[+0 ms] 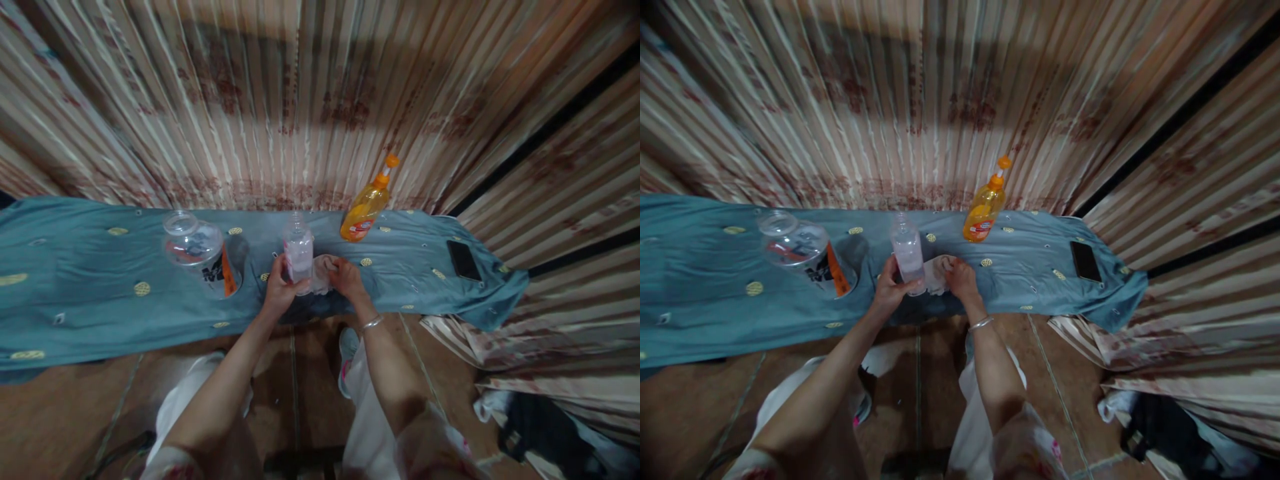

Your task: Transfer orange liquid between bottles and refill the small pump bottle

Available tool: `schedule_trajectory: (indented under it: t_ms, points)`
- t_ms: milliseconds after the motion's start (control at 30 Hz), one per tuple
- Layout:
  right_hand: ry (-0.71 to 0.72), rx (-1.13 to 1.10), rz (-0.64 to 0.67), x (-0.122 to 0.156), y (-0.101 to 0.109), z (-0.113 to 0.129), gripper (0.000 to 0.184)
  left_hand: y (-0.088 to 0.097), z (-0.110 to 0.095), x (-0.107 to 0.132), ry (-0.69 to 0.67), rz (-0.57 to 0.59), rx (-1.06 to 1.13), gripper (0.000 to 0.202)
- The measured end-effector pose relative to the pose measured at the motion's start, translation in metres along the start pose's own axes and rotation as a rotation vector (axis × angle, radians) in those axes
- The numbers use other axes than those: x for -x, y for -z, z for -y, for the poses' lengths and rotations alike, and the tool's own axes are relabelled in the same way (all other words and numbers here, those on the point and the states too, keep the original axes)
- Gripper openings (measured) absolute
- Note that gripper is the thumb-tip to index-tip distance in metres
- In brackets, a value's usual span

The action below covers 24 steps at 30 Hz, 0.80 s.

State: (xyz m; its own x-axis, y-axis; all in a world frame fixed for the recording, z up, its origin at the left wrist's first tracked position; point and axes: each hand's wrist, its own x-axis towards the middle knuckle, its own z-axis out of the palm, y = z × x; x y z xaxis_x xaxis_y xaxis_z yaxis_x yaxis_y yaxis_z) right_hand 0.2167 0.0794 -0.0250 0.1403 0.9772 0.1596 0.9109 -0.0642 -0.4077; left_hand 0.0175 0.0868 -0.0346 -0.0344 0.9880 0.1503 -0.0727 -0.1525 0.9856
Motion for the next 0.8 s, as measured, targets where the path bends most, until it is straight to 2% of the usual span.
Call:
schedule_trajectory:
  t_ms: [100, 300, 367, 400, 500, 633, 800]
  points:
    - [-0.071, -0.252, -0.048, 0.0, 0.014, 0.006, 0.012, 0.001, -0.003, 0.0, 0.006, 0.007, 0.03, 0.083]
    - [-0.097, -0.697, -0.161, 0.01, 0.041, 0.036, 0.027, -0.002, -0.012, 0.003, 0.052, 0.034, 0.069, 0.081]
    - [-0.064, -1.058, -0.256, 0.017, 0.049, 0.052, 0.028, -0.004, -0.014, 0.005, 0.065, 0.04, 0.069, 0.08]
    - [-0.027, -1.141, -0.281, 0.02, 0.053, 0.06, 0.029, -0.005, -0.016, 0.006, 0.07, 0.046, 0.07, 0.079]
    - [0.088, -1.074, -0.273, 0.031, 0.061, 0.082, 0.039, -0.009, -0.019, 0.009, 0.097, 0.097, 0.099, 0.075]
    - [0.12, -0.96, -0.264, 0.034, 0.063, 0.093, 0.057, -0.012, -0.024, 0.013, 0.165, 0.158, 0.175, 0.077]
    - [0.133, -1.037, -0.218, 0.003, 0.063, 0.085, 0.072, -0.01, -0.029, 0.016, 0.238, 0.218, 0.221, 0.082]
